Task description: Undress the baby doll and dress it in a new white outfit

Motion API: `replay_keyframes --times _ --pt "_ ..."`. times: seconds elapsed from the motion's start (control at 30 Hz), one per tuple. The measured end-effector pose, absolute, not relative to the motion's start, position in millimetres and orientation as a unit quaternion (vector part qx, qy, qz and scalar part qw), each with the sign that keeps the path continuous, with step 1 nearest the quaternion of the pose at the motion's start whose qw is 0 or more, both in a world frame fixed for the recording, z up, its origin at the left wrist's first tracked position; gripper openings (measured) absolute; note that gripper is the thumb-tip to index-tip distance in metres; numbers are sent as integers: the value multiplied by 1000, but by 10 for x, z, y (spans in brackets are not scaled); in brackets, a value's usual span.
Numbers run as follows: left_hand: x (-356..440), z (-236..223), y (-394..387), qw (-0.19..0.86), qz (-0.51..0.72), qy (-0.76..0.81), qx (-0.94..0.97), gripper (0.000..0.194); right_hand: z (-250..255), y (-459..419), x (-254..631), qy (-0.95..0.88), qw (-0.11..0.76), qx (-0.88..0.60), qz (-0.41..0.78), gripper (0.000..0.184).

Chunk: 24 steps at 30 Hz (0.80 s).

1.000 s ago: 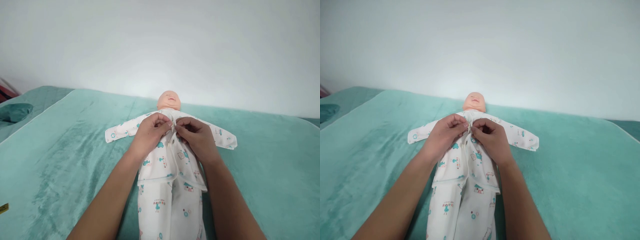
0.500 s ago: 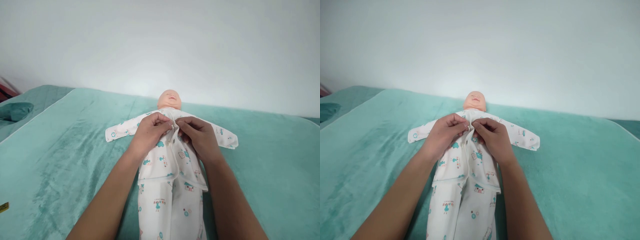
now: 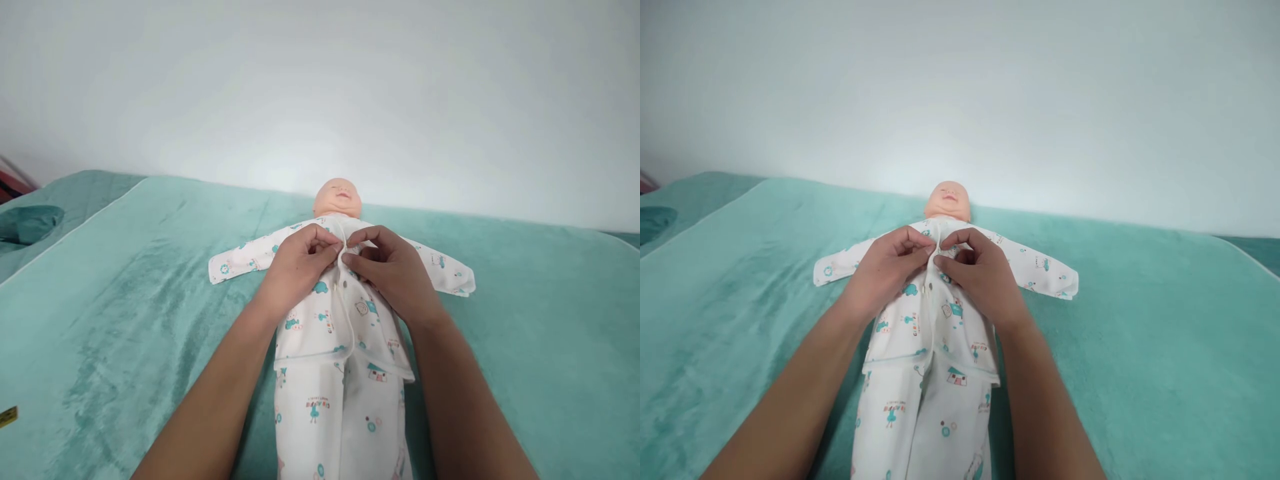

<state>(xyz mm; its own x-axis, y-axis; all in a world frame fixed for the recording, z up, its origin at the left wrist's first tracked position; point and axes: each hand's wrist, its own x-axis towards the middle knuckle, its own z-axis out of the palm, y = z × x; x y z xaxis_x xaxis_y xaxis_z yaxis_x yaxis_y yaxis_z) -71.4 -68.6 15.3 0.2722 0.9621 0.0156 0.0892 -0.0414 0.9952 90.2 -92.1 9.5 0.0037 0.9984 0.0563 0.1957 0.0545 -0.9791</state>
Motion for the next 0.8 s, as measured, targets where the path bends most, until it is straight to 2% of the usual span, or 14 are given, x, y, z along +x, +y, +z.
replay_keyframes --times 0.17,0.37,0.6,0.8 --pt "-718 180 -715 518 397 448 611 20 92 -927 885 -571 449 -556 405 20" --pt "-691 157 -724 490 409 472 608 12 103 -930 889 -587 439 -554 396 18" --pt "-640 147 -735 459 421 483 615 24 103 -919 908 -576 447 -538 422 20" --pt "-643 94 -728 482 464 435 603 24 84 -911 920 -570 449 -537 431 21"
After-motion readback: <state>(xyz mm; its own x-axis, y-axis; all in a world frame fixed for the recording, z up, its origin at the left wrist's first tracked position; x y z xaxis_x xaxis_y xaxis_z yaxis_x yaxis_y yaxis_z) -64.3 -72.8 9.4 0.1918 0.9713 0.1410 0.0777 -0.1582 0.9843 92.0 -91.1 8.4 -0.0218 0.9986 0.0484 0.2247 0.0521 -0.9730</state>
